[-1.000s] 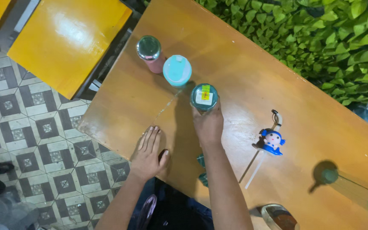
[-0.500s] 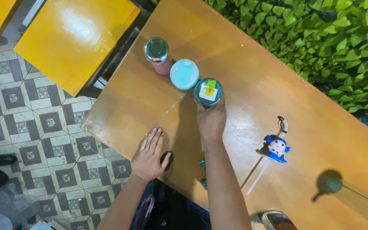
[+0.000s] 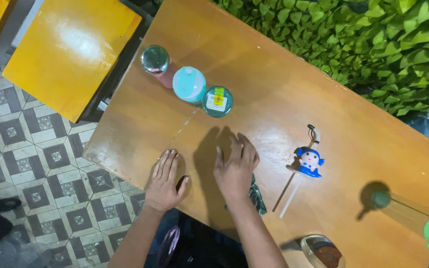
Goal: The person wipes a teal plastic bottle with a green checkered cloth, then wipes a small blue figurine and its stick. The person disassembles a green-lidded tumbler, wipes the tumbler body, and places the parts on the table.
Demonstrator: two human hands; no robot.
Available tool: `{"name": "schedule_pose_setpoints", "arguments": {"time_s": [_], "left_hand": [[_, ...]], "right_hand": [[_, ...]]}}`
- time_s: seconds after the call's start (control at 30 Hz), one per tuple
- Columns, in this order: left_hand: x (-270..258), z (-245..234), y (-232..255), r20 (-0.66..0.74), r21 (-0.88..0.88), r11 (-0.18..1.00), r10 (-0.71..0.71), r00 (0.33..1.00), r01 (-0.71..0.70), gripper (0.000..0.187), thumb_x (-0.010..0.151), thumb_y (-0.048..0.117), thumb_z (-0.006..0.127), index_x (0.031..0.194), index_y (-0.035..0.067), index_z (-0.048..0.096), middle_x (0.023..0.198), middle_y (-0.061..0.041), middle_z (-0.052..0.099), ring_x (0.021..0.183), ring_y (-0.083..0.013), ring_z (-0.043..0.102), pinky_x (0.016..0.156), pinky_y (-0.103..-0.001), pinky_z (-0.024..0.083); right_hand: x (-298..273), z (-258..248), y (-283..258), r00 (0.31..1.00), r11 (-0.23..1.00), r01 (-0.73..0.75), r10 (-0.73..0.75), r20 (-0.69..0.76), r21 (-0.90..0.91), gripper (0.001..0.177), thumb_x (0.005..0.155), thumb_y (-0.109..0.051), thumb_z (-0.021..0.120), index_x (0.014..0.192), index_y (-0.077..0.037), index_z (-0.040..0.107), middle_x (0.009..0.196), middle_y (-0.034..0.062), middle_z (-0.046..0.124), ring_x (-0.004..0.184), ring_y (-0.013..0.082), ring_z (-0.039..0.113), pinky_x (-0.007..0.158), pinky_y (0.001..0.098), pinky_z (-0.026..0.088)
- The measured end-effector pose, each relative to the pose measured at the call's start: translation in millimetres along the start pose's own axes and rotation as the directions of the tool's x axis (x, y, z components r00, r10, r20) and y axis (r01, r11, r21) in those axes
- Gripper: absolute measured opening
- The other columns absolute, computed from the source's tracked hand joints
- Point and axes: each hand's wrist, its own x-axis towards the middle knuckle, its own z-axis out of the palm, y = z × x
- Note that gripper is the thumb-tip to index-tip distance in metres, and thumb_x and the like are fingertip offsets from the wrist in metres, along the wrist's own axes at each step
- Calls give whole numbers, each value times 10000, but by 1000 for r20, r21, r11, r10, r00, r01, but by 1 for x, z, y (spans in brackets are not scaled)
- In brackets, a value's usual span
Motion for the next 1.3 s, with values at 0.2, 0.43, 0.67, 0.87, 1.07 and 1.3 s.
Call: {"name": "schedule_pose_setpoints", "arguments": {"time_s": [0.2, 0.43, 0.67, 0.87, 1.07, 1.3], "left_hand": [[-2, -2, 7, -48, 0, 1000, 20, 999, -20, 703, 916, 360, 603, 1467, -43, 437, 1531, -218, 439, 1490, -346, 350, 1226, -480, 282], [-1, -5, 23, -124, 22, 998, 57, 991, -54, 684, 913, 319, 603, 1461, -57, 440, 1511, -253, 473, 1465, -407, 404, 1204, -509, 333], [-3, 1, 27, -107, 0, 997, 77, 991, -77, 698, 921, 310, 584, 1468, -92, 417, 1514, -304, 448, 1464, -461, 391, 1203, -541, 329], [-2, 1, 33, -63, 8, 999, 33, 997, -32, 738, 899, 310, 583, 1481, -100, 388, 1540, -310, 418, 1470, -473, 367, 1189, -576, 307], [-5, 3, 28, -42, -5, 1000, 18, 999, -18, 736, 890, 309, 593, 1487, -70, 388, 1545, -298, 407, 1485, -455, 354, 1188, -578, 314], [-26, 24, -1, -224, -124, 982, 112, 968, -143, 828, 971, 279, 613, 1553, -151, 211, 1530, -394, 365, 1386, -532, 416, 1167, -535, 377]], "right_hand": [[-105, -24, 38, 989, 979, 88, -63, 133, -186, 612, 808, -267, 727, 1319, 7, 534, 1391, 281, 495, 1329, 435, 443, 1078, 599, 272], [-155, -41, 96, 986, 987, 115, -101, 135, -108, 619, 864, -202, 692, 1418, -4, 497, 1416, 251, 504, 1318, 413, 477, 1122, 572, 330], [-150, -64, 107, 921, 961, -273, 275, -276, 46, 520, 920, -236, 673, 1333, 39, 518, 1304, 303, 490, 1259, 450, 476, 1054, 568, 369], [-99, -67, 142, 778, 817, -556, 576, -250, 152, 205, 977, -121, 642, 1106, 38, 630, 1036, 215, 642, 1026, 387, 612, 919, 480, 478], [-98, -74, 117, 862, 843, -496, 507, 2, 210, 183, 987, -85, 612, 1132, -11, 697, 997, 148, 668, 843, 333, 664, 721, 426, 527], [-90, -63, 81, 952, 997, 58, -72, 297, 54, 258, 926, -112, 663, 1162, -90, 764, 986, 90, 669, 991, 284, 615, 855, 455, 447]]}}
